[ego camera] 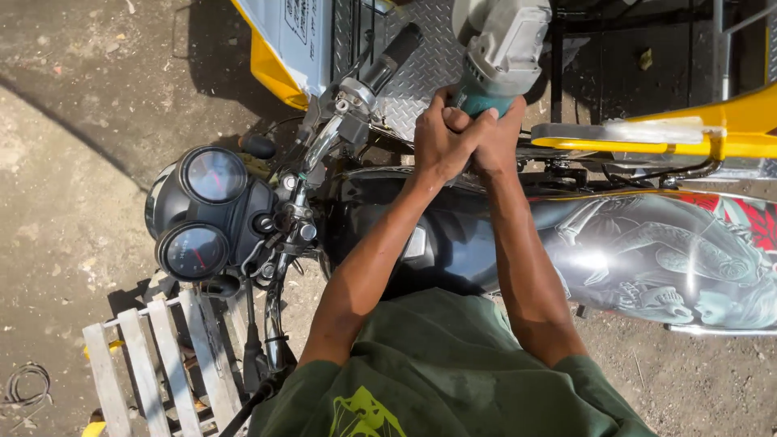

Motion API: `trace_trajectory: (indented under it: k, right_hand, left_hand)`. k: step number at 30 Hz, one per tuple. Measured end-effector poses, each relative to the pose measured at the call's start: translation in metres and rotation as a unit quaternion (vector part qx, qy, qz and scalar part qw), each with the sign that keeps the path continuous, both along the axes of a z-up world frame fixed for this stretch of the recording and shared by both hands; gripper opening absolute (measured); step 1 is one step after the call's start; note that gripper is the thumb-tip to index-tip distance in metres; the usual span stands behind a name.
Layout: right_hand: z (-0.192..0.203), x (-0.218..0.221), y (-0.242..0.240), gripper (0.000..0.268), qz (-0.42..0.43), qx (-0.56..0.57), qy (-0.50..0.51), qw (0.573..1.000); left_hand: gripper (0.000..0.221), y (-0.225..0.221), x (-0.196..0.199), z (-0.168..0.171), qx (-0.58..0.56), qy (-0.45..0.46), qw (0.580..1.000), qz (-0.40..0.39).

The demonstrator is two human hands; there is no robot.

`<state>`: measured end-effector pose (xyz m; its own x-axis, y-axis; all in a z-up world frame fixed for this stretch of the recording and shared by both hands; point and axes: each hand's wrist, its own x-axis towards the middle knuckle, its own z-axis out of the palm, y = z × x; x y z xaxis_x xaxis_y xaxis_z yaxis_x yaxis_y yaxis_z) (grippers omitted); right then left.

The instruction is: Using an angle grinder to grind a metal part on a motorcycle attachment.

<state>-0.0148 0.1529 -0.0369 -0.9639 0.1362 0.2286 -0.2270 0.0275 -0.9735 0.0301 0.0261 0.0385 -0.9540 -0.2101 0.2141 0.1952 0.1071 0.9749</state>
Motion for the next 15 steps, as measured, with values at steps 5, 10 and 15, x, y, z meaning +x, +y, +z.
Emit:
trace_trajectory:
  k: [5,10,15]
  right_hand:
    - [0.005,-0.007,-0.003,0.052,-0.016,0.014,0.008,1.0]
    - [-0.011,-0.009,-0.007,0.051,-0.017,0.055,0.004,0.998]
    - [-0.001,-0.011,-0.02,0.051,0.009,0.064,0.001,0.998]
  left_hand:
    - [0.07,-0.003,-0.003,-0.006,-0.003,0.023,1.0,0.017]
    - [0.072,-0.013,0.001,-0.008,0.01,-0.017,1.0,0.017]
    - [0.07,-0.019,0.001,-0.011,0.034,-0.004,0.999,0.026]
